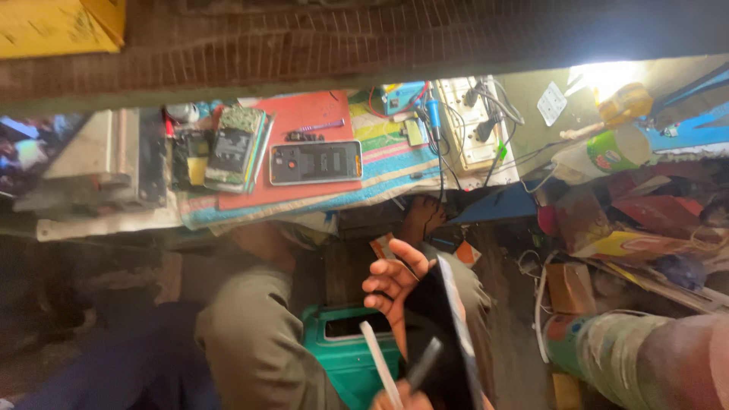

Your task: The person disassembles a smartphone using a plastic pry tool and a screwdriver. They remove the back cover, disconnect internal components, and extract the battery and camera module. The person then handles the camera module separately before placing it on the workbench.

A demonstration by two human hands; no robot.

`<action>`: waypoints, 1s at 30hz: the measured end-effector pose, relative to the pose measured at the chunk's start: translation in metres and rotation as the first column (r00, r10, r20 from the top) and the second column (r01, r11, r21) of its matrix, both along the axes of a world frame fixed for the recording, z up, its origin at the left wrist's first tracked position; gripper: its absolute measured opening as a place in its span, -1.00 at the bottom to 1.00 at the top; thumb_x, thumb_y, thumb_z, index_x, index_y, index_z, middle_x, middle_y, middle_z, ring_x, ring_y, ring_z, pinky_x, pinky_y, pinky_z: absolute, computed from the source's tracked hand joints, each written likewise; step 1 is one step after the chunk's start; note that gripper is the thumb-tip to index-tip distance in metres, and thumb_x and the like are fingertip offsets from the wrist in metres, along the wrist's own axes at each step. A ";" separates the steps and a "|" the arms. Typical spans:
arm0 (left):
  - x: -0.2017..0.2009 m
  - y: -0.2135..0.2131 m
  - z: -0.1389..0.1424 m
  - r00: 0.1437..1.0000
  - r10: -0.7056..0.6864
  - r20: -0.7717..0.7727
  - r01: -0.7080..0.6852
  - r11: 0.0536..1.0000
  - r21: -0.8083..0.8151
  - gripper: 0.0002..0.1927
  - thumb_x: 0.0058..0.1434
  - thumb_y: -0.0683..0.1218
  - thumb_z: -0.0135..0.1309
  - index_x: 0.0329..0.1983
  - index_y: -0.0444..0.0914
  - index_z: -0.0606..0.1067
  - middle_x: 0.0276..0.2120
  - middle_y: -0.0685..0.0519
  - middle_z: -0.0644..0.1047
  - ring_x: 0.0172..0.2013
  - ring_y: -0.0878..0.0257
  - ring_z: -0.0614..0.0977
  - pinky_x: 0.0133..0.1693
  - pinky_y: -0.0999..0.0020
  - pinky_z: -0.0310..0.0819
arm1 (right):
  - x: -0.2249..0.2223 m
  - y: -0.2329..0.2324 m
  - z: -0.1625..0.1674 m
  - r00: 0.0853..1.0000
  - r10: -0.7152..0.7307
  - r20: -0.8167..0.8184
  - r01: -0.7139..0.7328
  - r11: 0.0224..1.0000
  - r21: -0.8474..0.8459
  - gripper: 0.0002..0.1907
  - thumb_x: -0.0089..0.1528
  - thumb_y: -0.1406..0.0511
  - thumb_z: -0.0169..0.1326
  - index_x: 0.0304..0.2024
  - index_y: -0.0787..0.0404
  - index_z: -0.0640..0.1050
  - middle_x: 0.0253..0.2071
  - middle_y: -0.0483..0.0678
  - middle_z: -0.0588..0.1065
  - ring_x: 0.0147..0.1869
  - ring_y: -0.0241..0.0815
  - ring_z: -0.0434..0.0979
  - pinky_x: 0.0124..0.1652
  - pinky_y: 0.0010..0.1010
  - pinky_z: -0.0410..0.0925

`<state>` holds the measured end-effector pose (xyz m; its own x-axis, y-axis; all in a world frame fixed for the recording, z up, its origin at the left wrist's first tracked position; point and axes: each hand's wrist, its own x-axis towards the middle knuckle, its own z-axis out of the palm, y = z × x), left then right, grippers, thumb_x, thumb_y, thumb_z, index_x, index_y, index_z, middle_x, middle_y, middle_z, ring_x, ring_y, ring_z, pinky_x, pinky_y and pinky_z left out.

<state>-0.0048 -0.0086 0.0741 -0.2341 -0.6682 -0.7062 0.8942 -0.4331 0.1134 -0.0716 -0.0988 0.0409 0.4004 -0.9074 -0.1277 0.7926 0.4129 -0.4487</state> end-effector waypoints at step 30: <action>0.131 -0.036 0.025 0.473 0.580 0.664 0.402 0.529 -0.748 -0.50 0.57 0.18 -0.14 -0.13 -0.33 0.55 -0.26 0.00 0.53 -0.37 0.29 0.42 -0.27 0.46 0.32 | -0.009 -0.015 0.014 0.784 -0.179 0.595 -0.020 0.950 0.312 -0.19 0.25 -0.04 0.22 0.26 0.43 0.31 0.21 0.25 0.40 0.34 0.15 0.42 0.26 0.00 0.37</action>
<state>0.1259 -0.0444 0.0993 0.1748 -0.9268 0.3324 0.1596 0.3598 0.9193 -0.0806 -0.1134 0.0549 0.4109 -0.9010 -0.1391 0.8916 0.3652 0.2678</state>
